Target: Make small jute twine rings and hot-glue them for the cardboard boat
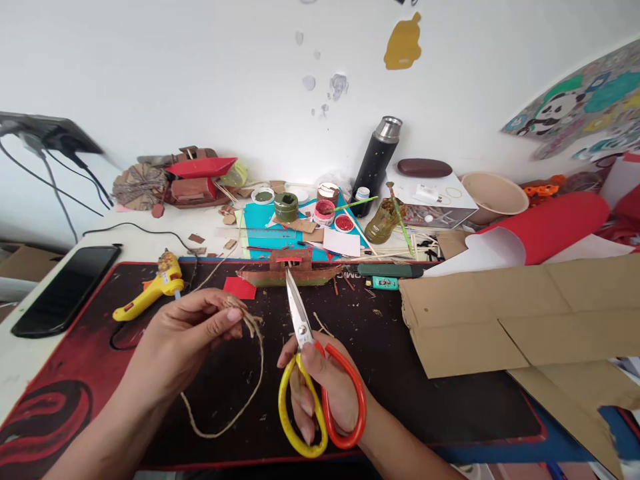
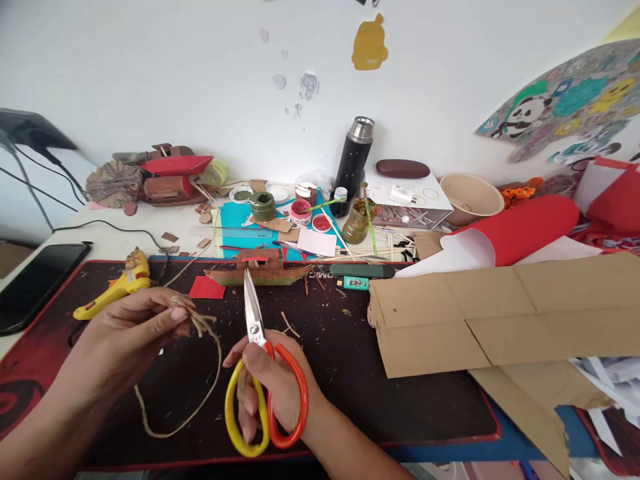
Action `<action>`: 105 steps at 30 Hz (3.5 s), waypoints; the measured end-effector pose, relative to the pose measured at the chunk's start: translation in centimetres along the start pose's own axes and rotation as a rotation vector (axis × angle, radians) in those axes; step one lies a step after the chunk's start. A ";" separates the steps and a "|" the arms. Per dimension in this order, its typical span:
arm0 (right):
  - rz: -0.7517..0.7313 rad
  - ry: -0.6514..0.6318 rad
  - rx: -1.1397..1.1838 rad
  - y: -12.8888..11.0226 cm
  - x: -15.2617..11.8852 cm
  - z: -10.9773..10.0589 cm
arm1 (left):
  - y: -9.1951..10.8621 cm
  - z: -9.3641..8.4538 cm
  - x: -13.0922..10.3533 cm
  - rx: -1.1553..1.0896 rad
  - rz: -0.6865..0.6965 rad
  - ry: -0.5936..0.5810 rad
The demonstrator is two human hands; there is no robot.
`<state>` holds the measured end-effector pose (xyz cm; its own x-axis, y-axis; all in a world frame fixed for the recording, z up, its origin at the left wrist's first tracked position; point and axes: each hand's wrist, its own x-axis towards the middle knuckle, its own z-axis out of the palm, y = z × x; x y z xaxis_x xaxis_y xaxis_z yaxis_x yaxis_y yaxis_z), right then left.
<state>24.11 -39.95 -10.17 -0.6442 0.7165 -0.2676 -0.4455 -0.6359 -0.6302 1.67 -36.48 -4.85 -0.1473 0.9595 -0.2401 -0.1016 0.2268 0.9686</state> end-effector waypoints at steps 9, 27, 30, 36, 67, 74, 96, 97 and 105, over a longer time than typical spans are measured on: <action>0.042 -0.226 0.022 2.1 -1.0 -0.1 | 2.1 0.0 1.1 -0.132 0.098 0.231; 0.094 -0.156 0.041 3.5 1.1 1.8 | 1.4 0.1 -1.6 0.320 0.339 0.161; 0.090 -0.202 0.065 3.8 1.4 1.9 | 1.1 0.1 -1.7 0.336 0.365 0.150; 0.075 -0.222 0.116 5.2 2.2 1.7 | 0.4 -0.2 -1.6 0.338 0.385 0.134; 0.115 -0.278 0.188 4.6 2.2 1.2 | 0.3 -1.2 -1.6 0.391 0.426 0.042; 0.114 -0.300 0.196 3.9 2.0 1.7 | 0.1 -1.4 -1.7 0.392 0.433 0.098; 0.048 -0.106 0.091 -2.9 -3.4 -2.6 | 1.3 -2.3 0.5 0.720 0.427 -0.203; 0.026 -0.073 0.098 -3.4 -4.0 -3.3 | 1.1 -1.5 0.6 0.789 0.488 -0.260; -0.046 0.076 0.085 -4.2 -5.8 -6.5 | -0.4 7.7 2.0 1.652 0.761 -0.713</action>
<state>33.75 -39.57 -10.68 -0.5742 0.7630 -0.2968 -0.5265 -0.6218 -0.5798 8.97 -33.36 -5.28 0.6951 0.7018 -0.1562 0.7145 -0.6983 0.0423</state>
